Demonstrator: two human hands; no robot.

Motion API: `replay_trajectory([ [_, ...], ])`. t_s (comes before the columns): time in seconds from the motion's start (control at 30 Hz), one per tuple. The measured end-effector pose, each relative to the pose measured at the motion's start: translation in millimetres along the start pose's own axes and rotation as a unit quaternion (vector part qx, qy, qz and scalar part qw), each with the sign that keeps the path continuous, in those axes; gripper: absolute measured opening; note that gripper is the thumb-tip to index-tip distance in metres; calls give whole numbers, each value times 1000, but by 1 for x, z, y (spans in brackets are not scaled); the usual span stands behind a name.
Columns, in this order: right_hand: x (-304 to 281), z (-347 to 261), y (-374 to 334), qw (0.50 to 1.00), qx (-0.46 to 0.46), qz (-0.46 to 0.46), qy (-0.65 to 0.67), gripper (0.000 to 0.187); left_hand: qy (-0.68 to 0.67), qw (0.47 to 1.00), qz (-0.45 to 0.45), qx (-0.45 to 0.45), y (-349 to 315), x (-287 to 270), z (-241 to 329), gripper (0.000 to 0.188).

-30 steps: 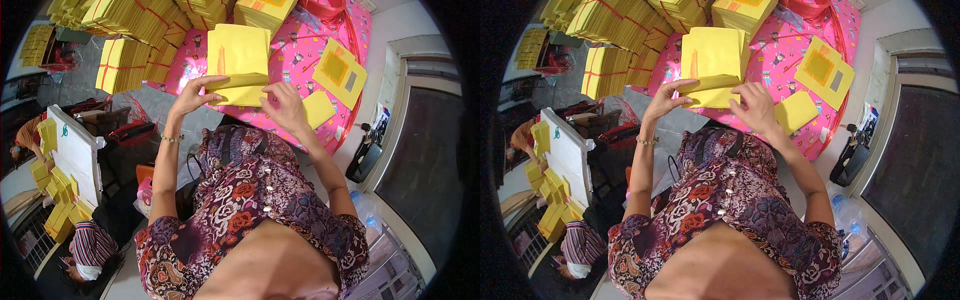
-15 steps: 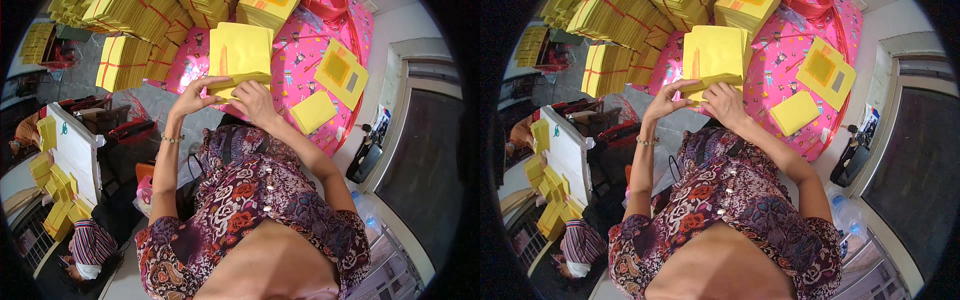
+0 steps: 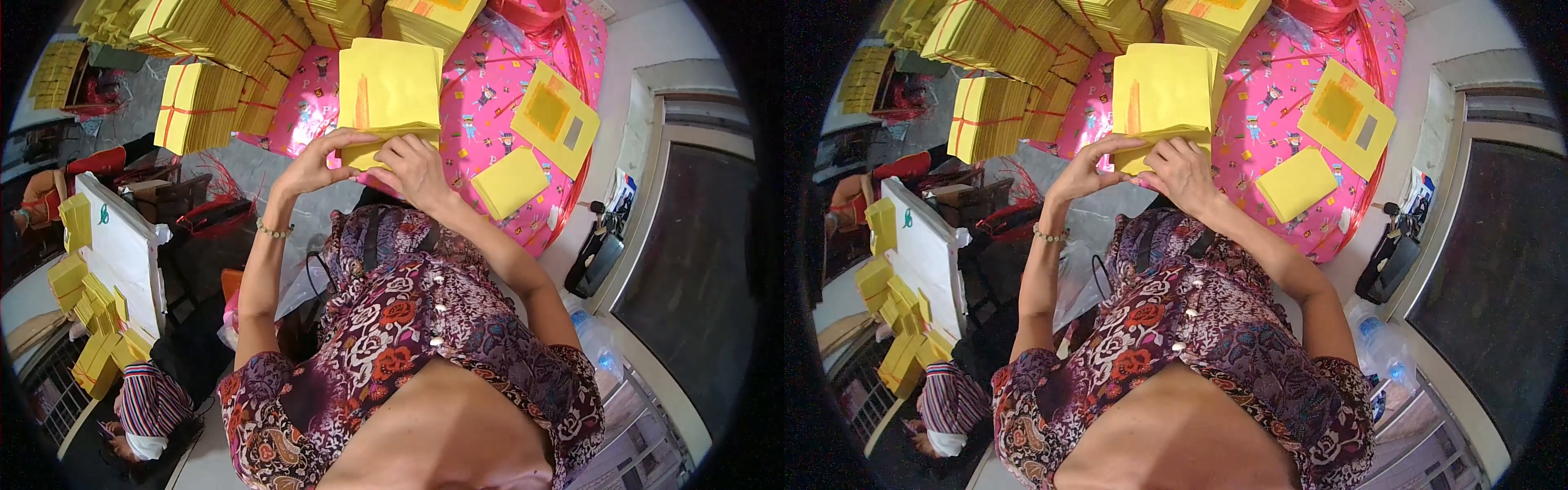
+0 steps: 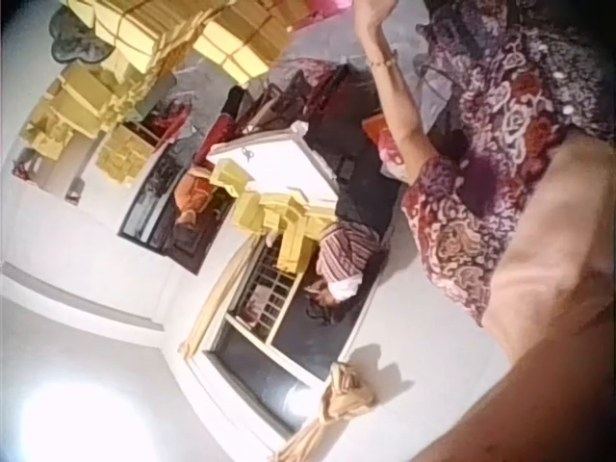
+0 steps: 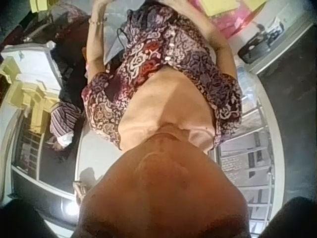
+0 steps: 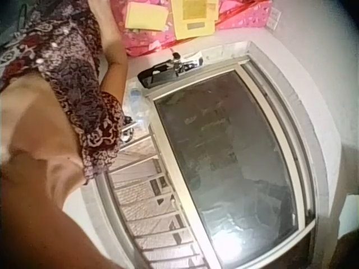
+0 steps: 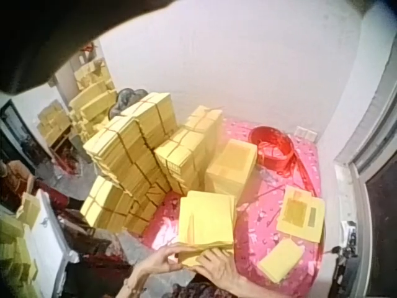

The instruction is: Sorting, stacking, and bundling joss paper with rubber bands.

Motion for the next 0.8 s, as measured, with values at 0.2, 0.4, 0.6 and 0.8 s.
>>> replay_trajectory([
  [0.2, -1, -1, 0, 1000, 5, 2, -8, 21, 22, 999, 4, -23, -1, 3, -1, 48],
  [0.4, -23, 3, -7, 999, 29, 16, -22, 33, -6, 999, 29, -31, 0, 3, -4, 34],
  [0.6, -38, 17, -11, 1000, -14, -4, 1, 26, 6, 1000, 28, -3, -1, 4, -12, 30],
  [0.8, -38, 37, -11, 998, -31, -56, -5, 19, 39, 998, 40, -28, 5, 14, 4, 28],
])
Point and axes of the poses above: each hand's wrist, its own y-axis towards the middle knuckle, its own x-axis out of the palm, z = x × y, the point moved 1 cm from there along y, towards the middle knuckle, and after that the axes turned 3 degrees about z, right-handed, at the moved point
